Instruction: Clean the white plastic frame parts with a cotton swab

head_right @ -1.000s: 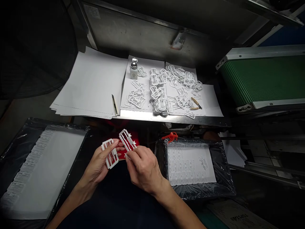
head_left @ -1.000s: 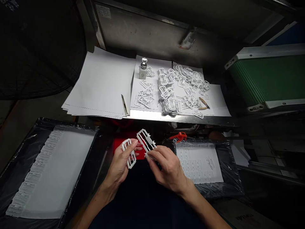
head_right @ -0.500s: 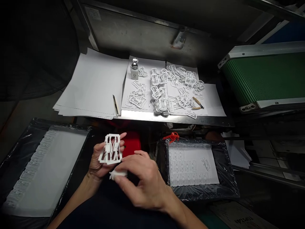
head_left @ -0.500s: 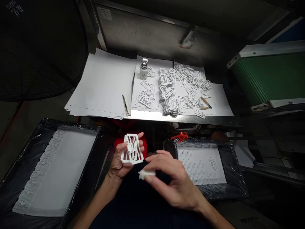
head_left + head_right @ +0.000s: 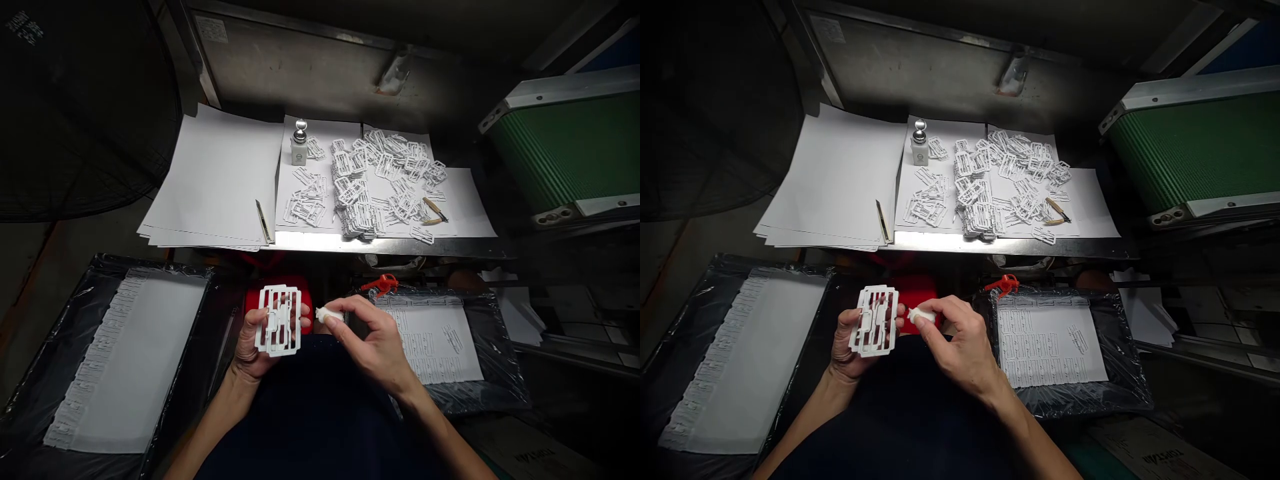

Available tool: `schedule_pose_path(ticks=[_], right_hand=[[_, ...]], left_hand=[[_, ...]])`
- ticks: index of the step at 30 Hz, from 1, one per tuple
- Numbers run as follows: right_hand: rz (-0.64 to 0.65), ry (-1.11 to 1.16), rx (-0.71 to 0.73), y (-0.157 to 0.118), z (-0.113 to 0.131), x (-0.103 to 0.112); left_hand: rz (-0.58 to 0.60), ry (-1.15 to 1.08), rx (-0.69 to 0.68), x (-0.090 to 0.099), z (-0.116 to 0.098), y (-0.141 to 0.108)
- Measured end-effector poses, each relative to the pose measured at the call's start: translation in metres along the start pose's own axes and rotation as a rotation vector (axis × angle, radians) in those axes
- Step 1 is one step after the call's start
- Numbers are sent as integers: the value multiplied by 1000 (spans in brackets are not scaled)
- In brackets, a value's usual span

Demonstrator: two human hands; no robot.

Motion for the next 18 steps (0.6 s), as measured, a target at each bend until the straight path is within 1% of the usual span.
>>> schedule_pose_path(ticks=[3, 5, 8, 10, 12, 14, 18], right_hand=[[-36, -20, 16, 6, -2, 1], [-51, -43, 46, 13, 2, -2], [-56, -125, 176, 25, 17, -13], [-31, -231, 290, 31, 27, -24], [7, -349, 364, 34, 30, -30], [21, -428, 366, 34, 25, -27], [-30, -438, 271, 33, 13, -7]], left_hand=[[6, 4, 7, -1, 1, -1], [17, -5, 32, -3, 4, -2], [-23, -30, 62, -1, 9, -3], [-73, -41, 46, 2, 10, -3], [-104, -39, 26, 4, 11, -3], [-77, -17, 42, 3, 12, -3], [15, 55, 62, -2, 11, -5]])
Point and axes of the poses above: each hand's wrist, its own y-axis towards the middle knuckle, its own x-axis out of the back of the hand, z = x × y, the point moved 7 cm from there along y, towards the middle knuckle, and after that the axes turned 2 degrees about y, right-handed, at the moved point
